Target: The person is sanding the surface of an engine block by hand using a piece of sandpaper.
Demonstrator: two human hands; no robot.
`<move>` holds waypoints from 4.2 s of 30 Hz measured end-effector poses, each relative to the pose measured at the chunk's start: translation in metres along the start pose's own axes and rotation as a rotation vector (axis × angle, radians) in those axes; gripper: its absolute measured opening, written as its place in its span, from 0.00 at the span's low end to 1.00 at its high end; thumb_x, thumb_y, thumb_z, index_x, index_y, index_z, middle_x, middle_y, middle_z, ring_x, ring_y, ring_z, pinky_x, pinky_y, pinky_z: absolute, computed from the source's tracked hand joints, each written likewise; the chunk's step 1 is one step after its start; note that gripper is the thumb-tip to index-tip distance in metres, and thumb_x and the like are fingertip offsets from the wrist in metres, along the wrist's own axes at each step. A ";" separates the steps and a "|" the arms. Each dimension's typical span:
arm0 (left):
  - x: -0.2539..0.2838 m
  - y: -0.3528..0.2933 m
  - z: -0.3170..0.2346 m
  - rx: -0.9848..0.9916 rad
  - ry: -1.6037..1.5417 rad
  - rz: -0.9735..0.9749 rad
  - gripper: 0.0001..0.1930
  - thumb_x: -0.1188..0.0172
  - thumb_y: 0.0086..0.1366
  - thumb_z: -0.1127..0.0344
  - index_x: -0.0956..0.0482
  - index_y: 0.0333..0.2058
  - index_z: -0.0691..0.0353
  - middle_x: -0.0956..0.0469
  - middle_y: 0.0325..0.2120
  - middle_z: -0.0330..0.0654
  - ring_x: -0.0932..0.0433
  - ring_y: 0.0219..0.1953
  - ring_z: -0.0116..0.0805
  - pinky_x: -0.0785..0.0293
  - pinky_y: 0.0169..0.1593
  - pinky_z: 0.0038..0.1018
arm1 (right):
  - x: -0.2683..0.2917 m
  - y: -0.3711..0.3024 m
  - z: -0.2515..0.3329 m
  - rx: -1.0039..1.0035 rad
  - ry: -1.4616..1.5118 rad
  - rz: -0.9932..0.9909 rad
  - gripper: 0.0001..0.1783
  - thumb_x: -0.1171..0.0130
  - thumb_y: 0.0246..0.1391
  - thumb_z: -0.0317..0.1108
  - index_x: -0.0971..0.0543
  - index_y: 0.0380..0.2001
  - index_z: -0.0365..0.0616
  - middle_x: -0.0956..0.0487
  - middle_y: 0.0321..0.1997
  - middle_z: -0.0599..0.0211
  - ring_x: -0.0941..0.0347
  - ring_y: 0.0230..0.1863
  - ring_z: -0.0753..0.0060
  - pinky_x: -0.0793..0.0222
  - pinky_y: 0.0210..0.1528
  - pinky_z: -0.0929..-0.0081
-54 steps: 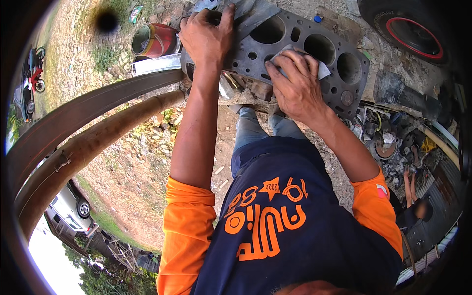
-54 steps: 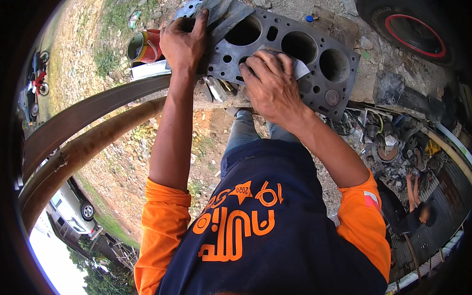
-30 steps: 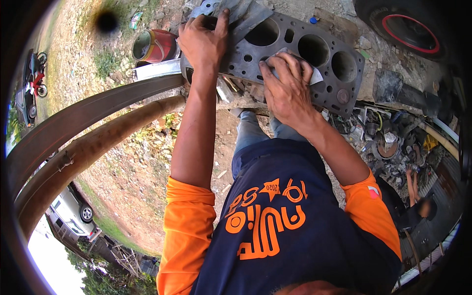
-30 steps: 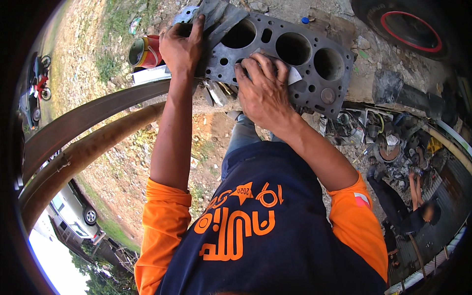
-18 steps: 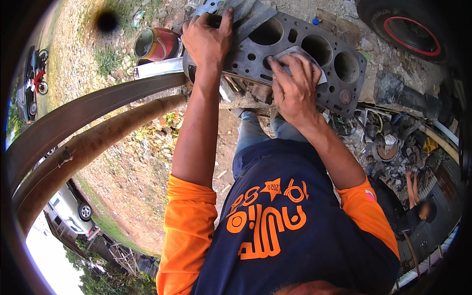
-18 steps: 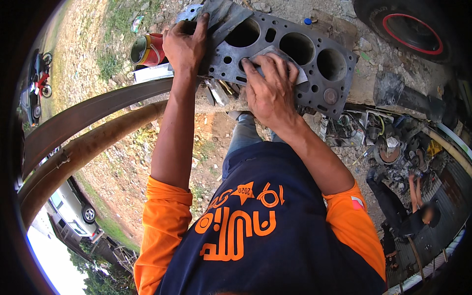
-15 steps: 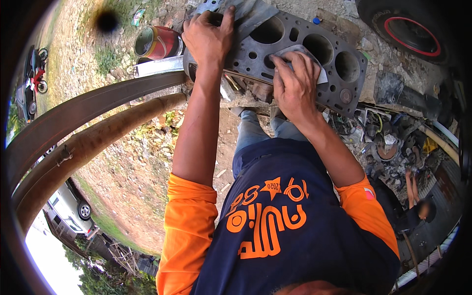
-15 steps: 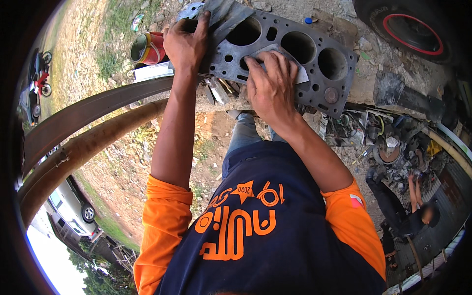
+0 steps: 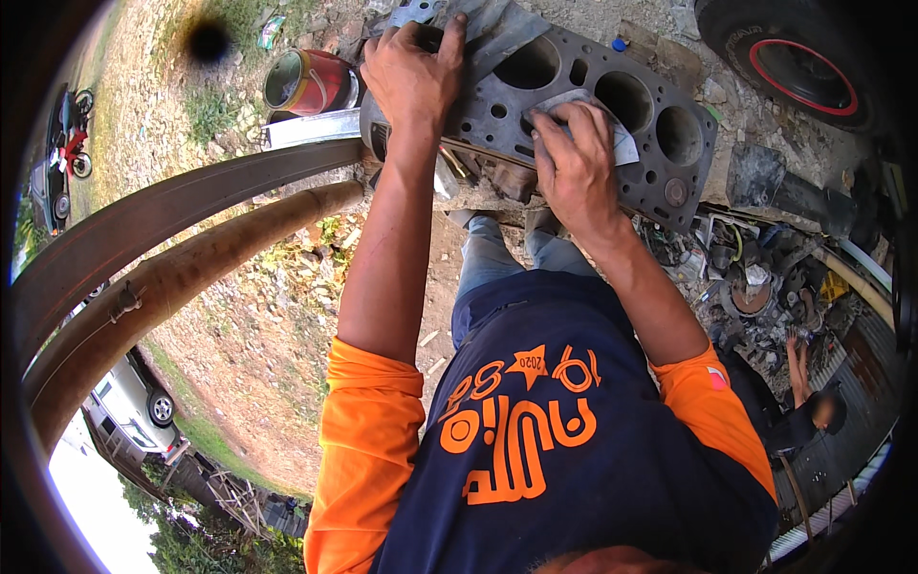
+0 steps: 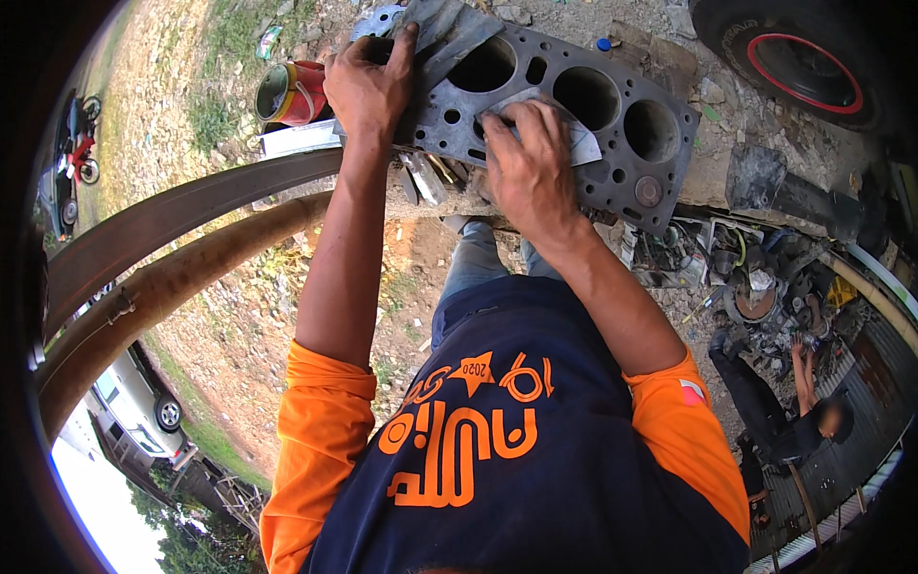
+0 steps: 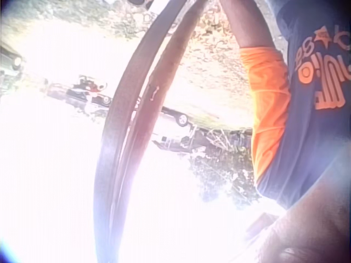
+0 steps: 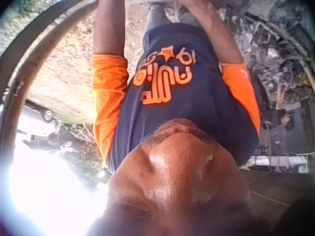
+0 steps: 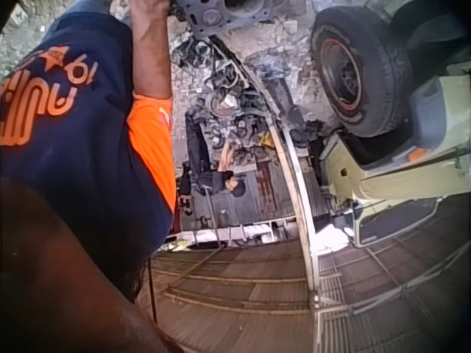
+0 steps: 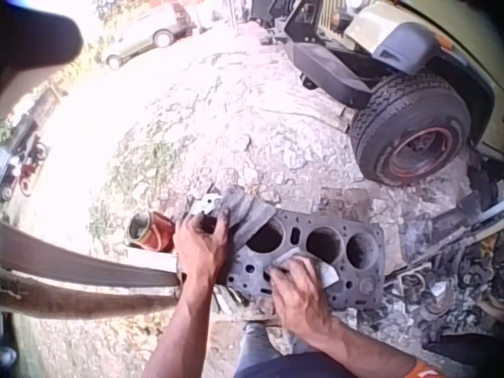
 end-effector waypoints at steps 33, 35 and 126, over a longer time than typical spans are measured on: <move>0.001 -0.001 -0.002 0.034 -0.013 -0.001 0.31 0.32 0.60 0.35 0.10 0.33 0.64 0.14 0.33 0.57 0.18 0.44 0.58 0.24 0.52 0.46 | -0.006 0.001 0.002 -0.062 -0.111 -0.027 0.14 0.31 0.49 0.26 0.12 0.42 0.47 0.20 0.46 0.68 0.29 0.59 0.57 0.45 0.62 0.50; 0.001 0.000 0.002 0.027 -0.042 0.010 0.31 0.31 0.60 0.35 0.10 0.33 0.64 0.14 0.33 0.57 0.19 0.44 0.58 0.24 0.53 0.45 | -0.004 -0.001 0.003 -0.065 -0.143 -0.032 0.14 0.30 0.50 0.26 0.12 0.42 0.48 0.20 0.46 0.69 0.30 0.59 0.58 0.47 0.62 0.49; 0.014 0.005 -0.018 0.229 -0.048 0.055 0.30 0.33 0.63 0.38 0.11 0.32 0.67 0.14 0.29 0.59 0.13 0.35 0.55 0.19 0.45 0.43 | 0.001 0.023 -0.029 0.347 -0.001 0.034 0.13 0.26 0.49 0.31 0.10 0.41 0.49 0.17 0.42 0.73 0.25 0.55 0.67 0.46 0.60 0.54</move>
Point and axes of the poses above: each hand's wrist, its own y-axis towards the middle knuckle, its own x-axis out of the back of the hand, z = x × y, the point moved 4 cm from there along y, towards the middle knuckle
